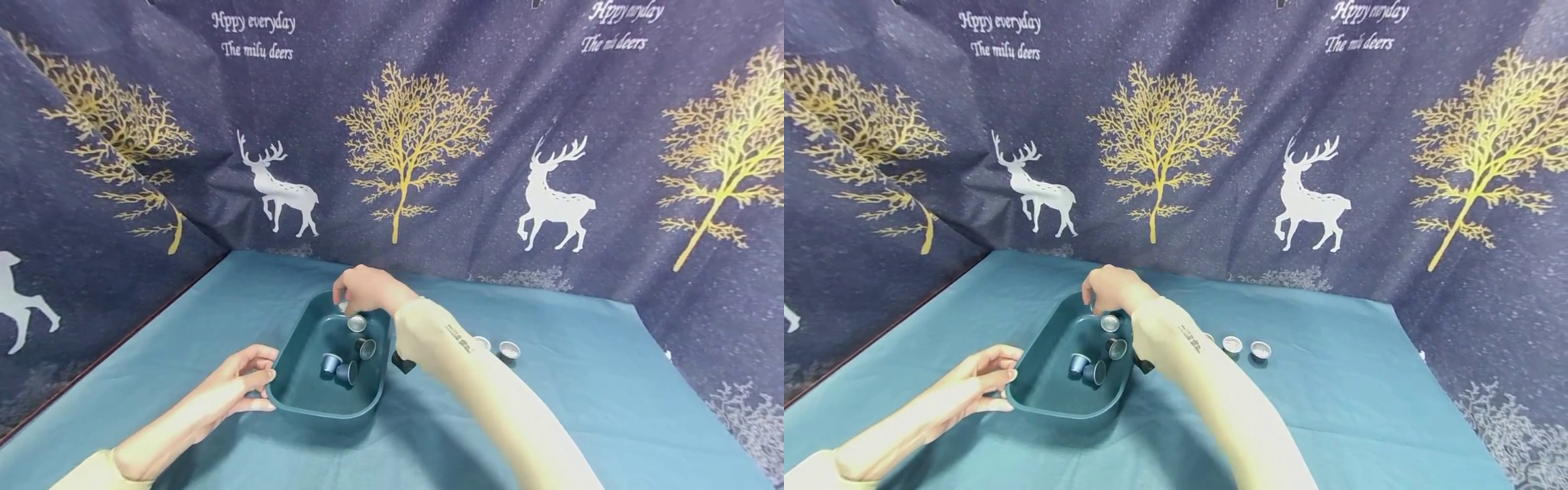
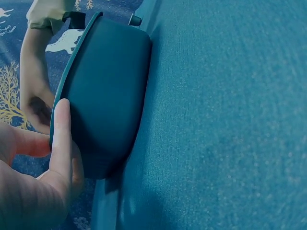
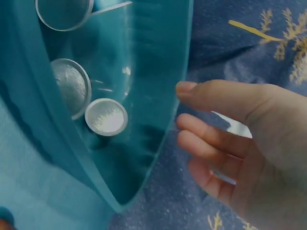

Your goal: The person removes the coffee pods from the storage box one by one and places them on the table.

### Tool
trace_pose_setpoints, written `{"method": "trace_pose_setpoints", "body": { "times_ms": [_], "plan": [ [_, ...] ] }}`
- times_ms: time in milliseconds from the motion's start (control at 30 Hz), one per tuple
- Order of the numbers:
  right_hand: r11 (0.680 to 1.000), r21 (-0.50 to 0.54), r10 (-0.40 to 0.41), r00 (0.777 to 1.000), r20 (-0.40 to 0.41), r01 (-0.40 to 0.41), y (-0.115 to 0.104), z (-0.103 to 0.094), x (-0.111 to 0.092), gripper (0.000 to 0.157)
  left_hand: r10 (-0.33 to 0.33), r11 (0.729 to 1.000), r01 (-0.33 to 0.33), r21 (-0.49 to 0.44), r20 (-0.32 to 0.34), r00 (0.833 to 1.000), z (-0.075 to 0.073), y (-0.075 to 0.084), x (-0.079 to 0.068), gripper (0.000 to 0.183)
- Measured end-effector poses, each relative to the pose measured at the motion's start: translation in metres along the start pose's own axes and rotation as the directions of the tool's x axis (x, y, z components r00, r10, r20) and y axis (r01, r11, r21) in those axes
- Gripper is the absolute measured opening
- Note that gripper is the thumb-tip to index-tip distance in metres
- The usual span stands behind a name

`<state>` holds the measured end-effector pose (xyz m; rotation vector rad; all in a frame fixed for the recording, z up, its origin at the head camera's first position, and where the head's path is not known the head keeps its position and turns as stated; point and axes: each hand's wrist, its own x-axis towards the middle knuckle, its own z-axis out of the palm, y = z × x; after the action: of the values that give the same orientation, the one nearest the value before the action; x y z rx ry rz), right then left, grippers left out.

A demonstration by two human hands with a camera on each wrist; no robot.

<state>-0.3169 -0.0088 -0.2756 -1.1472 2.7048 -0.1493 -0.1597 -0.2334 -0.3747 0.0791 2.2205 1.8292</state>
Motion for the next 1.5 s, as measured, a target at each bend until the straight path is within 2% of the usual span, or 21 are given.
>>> {"method": "trace_pose_setpoints", "body": {
  "times_ms": [200,400,533,633,733,833,900,967,1033,1233,1500],
  "plan": [
    [0.987,-0.150,-0.045,0.998,0.039,0.051,-0.015,0.007,0.010,0.027,0.004,1.000,-0.004,-0.005,-0.008,1.000,-0.001,-0.001,0.001,0.050],
    [0.920,-0.376,-0.071,0.991,0.114,0.109,-0.024,0.011,0.016,0.027,-0.022,1.000,0.021,-0.003,-0.004,1.000,-0.001,-0.001,0.000,0.052],
    [0.887,-0.444,-0.086,0.990,0.116,0.129,-0.026,0.013,0.022,0.023,-0.036,0.999,0.036,-0.002,-0.011,0.999,-0.001,0.001,0.000,0.054],
    [0.866,-0.482,-0.089,0.989,0.117,0.135,-0.027,0.015,0.026,0.032,-0.044,0.999,0.044,-0.005,-0.015,0.999,-0.001,0.001,-0.001,0.054],
    [0.837,-0.534,-0.079,0.992,0.101,0.121,-0.027,0.016,0.028,0.042,-0.045,0.999,0.044,-0.007,-0.008,0.999,-0.001,0.002,-0.001,0.054],
    [0.807,-0.587,-0.039,0.997,0.064,0.069,-0.029,0.017,0.030,0.043,-0.045,0.999,0.044,-0.009,-0.008,0.999,-0.001,0.002,-0.001,0.053],
    [0.790,-0.613,0.012,0.999,0.031,0.010,-0.031,0.017,0.030,0.036,-0.043,0.999,0.043,-0.011,-0.009,0.999,-0.001,0.002,-0.001,0.053],
    [0.778,-0.626,0.067,0.998,0.012,-0.045,-0.031,0.018,0.032,0.021,-0.040,0.999,0.040,-0.011,-0.012,0.999,-0.001,0.002,-0.001,0.052],
    [0.773,-0.628,0.117,0.993,0.010,-0.085,-0.031,0.018,0.034,0.013,-0.037,0.999,0.036,-0.011,-0.011,0.999,-0.001,0.002,-0.001,0.052],
    [0.796,-0.589,0.184,0.983,0.011,-0.143,-0.029,0.018,0.039,0.024,-0.043,0.999,0.043,-0.017,-0.014,0.999,-0.001,0.003,-0.001,0.053],
    [0.845,-0.503,0.235,0.971,0.040,-0.183,-0.020,0.026,0.039,0.031,-0.044,0.999,0.044,-0.024,-0.031,0.999,0.001,0.003,-0.002,0.053]
  ]
}}
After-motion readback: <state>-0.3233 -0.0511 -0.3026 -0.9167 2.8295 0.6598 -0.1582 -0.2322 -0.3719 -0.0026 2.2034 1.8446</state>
